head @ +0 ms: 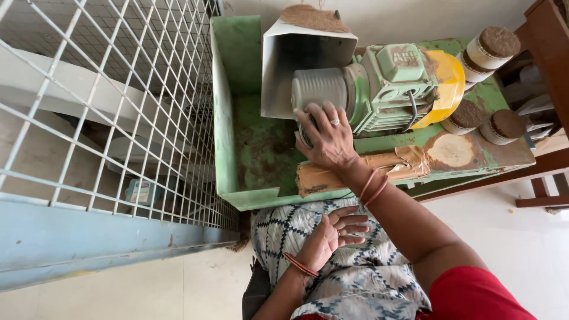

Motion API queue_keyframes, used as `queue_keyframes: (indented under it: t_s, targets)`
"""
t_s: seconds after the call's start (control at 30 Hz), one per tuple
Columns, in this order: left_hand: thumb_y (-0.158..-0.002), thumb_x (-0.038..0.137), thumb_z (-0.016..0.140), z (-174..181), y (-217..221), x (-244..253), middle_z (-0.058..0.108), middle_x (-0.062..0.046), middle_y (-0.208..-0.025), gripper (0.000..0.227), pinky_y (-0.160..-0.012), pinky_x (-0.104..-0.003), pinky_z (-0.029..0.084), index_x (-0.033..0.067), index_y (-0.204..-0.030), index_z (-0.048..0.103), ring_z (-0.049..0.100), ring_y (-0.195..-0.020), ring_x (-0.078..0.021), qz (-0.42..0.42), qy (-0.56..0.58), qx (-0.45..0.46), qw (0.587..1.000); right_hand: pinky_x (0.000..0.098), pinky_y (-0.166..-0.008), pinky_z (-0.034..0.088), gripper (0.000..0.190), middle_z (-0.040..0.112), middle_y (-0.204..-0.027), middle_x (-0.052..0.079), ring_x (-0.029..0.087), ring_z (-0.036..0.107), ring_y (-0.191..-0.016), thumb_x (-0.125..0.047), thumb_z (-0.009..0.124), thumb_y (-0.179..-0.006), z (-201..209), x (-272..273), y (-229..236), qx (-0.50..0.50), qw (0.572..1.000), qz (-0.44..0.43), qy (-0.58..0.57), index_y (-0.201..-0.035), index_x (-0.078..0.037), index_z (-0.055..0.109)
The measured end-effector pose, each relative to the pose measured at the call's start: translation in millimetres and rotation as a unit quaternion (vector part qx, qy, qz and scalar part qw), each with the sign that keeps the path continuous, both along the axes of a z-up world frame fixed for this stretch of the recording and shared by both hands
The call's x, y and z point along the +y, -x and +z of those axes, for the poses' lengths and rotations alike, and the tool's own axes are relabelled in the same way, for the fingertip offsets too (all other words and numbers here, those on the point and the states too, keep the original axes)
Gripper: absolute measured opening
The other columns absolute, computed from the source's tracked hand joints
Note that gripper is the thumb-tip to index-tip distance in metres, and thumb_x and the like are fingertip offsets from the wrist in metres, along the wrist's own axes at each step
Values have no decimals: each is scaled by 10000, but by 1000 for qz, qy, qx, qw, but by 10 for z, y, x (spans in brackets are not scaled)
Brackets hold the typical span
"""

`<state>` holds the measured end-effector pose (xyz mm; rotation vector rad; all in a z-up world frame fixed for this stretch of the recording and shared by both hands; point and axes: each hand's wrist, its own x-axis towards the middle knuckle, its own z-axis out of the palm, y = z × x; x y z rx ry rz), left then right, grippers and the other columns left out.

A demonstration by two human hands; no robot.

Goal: The person sits on the floor and repeatedly places small cylindrical objects into a green grinding machine. They push each object into the machine's intake, then remove the processed object and place it on the table. The person handles the objects one at a time throughout the clip.

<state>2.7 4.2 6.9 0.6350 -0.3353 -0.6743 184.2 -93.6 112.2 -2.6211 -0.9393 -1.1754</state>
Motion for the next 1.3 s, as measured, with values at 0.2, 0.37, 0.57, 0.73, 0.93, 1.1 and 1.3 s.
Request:
queue_keyframes:
  t_s: [0.2,0.37,0.57,0.73,0.93,1.1,1.3]
  targets:
    - [-972,778,344,-2,6,15,526,-145,-1504,928,-1155,-475,436,62,-1563,376,532,-1370,-272,11,-22,-17,1000,455,-983,433,545,541,-1248,79,323,511,-1147,-310,793,-857,355,-39,-746,-33,995,-42,-79,-1347,-129,636]
    - [-972,780,335,-7,-3,21,535,-152,-1500,928,-1149,-482,442,63,-1560,378,542,-1360,-282,18,-15,-9,1000,460,-984,426,544,544,-1248,73,318,515,-1151,-295,799,-876,316,-230,-548,-29,994,-74,-71,-1365,-118,640]
    - [-965,784,355,-46,7,-45,527,-158,-1511,951,-1157,-479,435,44,-1562,377,538,-1375,-289,-11,-1,2,1000,476,-1009,436,549,544,-1247,109,331,519,-1169,-287,793,-859,35,-178,96,-1,1000,-10,-20,-1347,-91,636]
    - [-962,793,368,-40,20,-34,525,-159,-1503,959,-1152,-481,445,44,-1560,380,538,-1373,-283,1,-8,-8,1000,481,-1001,433,527,547,-1234,96,320,519,-1164,-288,798,-871,262,4,-453,-20,997,2,-78,-1343,-110,646]
    - [-960,795,380,-26,5,-14,531,-156,-1492,963,-1140,-477,449,42,-1561,382,543,-1362,-280,14,-14,-10,1000,466,-1000,443,510,562,-1252,72,315,527,-1177,-279,804,-866,372,128,-672,-29,992,-25,-116,-1327,-126,650]
    - [-953,803,363,20,-9,6,532,-142,-1497,972,-1150,-466,447,46,-1561,373,539,-1368,-265,4,-6,-7,1000,472,-1029,453,507,551,-1281,95,326,531,-1208,-250,807,-875,71,54,-49,9,995,10,-104,-1336,-114,647]
    - [-964,811,344,-23,49,-50,540,-159,-1487,989,-1147,-462,460,25,-1562,387,549,-1366,-272,2,-13,-7,1000,495,-1004,443,544,552,-1261,109,342,524,-1181,-285,816,-858,99,-112,-206,-6,997,1,-73,-1341,-96,654]
